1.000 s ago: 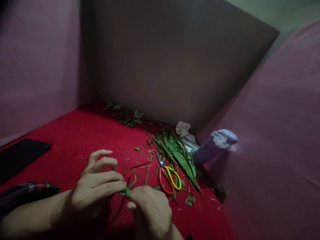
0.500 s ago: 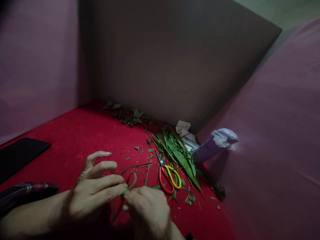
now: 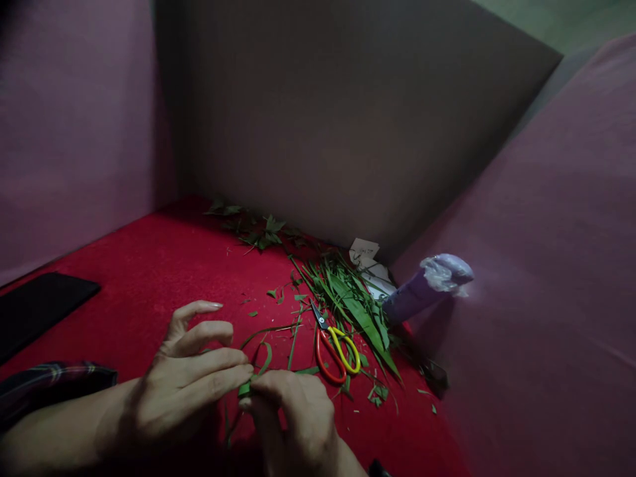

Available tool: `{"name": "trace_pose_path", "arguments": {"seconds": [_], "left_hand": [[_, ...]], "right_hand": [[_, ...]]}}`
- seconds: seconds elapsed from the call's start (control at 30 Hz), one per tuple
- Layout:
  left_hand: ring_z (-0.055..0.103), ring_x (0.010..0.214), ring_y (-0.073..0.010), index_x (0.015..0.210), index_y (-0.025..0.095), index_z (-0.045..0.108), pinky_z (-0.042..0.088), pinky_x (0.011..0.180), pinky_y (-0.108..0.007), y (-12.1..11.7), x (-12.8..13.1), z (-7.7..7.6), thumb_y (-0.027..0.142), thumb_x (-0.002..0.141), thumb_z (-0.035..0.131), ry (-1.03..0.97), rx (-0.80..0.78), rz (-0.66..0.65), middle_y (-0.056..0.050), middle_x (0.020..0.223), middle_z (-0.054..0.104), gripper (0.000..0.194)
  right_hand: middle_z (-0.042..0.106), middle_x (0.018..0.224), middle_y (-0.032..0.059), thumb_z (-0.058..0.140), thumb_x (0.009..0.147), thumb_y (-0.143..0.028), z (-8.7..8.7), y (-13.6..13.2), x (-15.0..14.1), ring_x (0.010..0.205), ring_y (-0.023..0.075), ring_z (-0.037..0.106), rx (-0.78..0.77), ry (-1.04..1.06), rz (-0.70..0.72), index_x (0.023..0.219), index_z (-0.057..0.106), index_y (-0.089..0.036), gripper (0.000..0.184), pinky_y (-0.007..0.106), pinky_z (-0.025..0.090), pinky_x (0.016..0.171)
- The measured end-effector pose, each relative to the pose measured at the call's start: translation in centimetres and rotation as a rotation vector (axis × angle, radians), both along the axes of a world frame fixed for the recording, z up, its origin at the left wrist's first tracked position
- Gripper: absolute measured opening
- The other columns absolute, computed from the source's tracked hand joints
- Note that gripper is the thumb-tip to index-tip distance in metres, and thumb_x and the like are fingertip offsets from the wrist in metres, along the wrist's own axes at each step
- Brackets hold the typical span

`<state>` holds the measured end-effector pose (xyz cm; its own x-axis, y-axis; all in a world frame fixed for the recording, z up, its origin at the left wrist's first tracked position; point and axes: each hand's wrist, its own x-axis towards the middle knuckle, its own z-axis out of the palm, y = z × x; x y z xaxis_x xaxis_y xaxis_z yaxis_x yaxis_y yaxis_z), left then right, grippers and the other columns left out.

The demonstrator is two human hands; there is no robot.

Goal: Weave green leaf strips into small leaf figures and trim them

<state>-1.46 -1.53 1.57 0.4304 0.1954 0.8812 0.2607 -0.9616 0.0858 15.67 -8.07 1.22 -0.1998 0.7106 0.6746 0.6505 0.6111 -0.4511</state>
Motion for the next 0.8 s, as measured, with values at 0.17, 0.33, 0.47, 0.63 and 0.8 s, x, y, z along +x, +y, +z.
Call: {"name": "trace_pose_path", "arguments": {"seconds": [0.17, 0.33, 0.47, 0.63, 0.8], "left_hand": [[0.055, 0.079, -0.0176, 0.084, 0.018, 0.065, 0.03, 0.094, -0.048, -0.2, -0.3, 0.1, 0.01, 0.087, 0.037, -0.008, 0.027, 0.01, -0.001, 0.064, 0.069, 0.029], [0.054, 0.08, -0.017, 0.085, 0.019, 0.067, 0.03, 0.096, -0.049, -0.5, -0.3, 0.3, 0.011, 0.083, 0.05, -0.007, 0.063, 0.007, 0.001, 0.068, 0.072, 0.02], [0.055, 0.081, -0.0164, 0.083, 0.023, 0.068, 0.029, 0.098, -0.048, -0.7, -0.7, 0.4, 0.016, 0.083, 0.055, 0.012, 0.073, 0.034, 0.003, 0.072, 0.073, 0.015], [0.054, 0.085, -0.0176, 0.085, 0.027, 0.067, 0.03, 0.097, -0.052, -0.8, -1.4, 0.1, 0.015, 0.086, 0.049, -0.011, 0.035, 0.083, 0.005, 0.081, 0.075, 0.021], [0.054, 0.084, -0.0187, 0.089, 0.027, 0.066, 0.029, 0.096, -0.05, 0.1, -1.6, 0.1, 0.017, 0.082, 0.054, 0.031, 0.094, 0.036, 0.005, 0.082, 0.075, 0.017]], "right_hand": [[0.066, 0.066, -0.0019, 0.055, 0.081, -0.011, 0.1, 0.3, 0.3, 0.057, 0.0109, 0.062, -0.072, 0.0, 0.069, 0.091, 0.057, -0.021, 0.015, 0.02, 0.047, 0.056], [0.066, 0.069, 0.0006, 0.052, 0.082, -0.013, 0.2, 0.3, 0.5, 0.056, 0.0124, 0.061, -0.108, -0.012, 0.084, 0.092, 0.056, -0.02, 0.013, 0.022, 0.048, 0.052], [0.066, 0.068, -0.0004, 0.061, 0.081, -0.024, 0.2, 0.2, 0.0, 0.052, 0.0107, 0.061, -0.008, 0.06, 0.038, 0.097, 0.055, -0.02, 0.017, 0.02, 0.048, 0.051], [0.062, 0.054, -0.002, 0.061, 0.081, -0.038, 0.1, 0.4, -0.4, 0.043, 0.0099, 0.055, 0.208, 0.06, -0.067, 0.08, 0.056, -0.018, 0.02, 0.023, 0.042, 0.047], [0.058, 0.053, -0.0006, 0.062, 0.08, -0.039, -0.1, 0.8, -0.5, 0.044, 0.011, 0.052, 0.181, -0.001, 0.006, 0.081, 0.057, -0.015, 0.024, 0.023, 0.037, 0.043]]}}
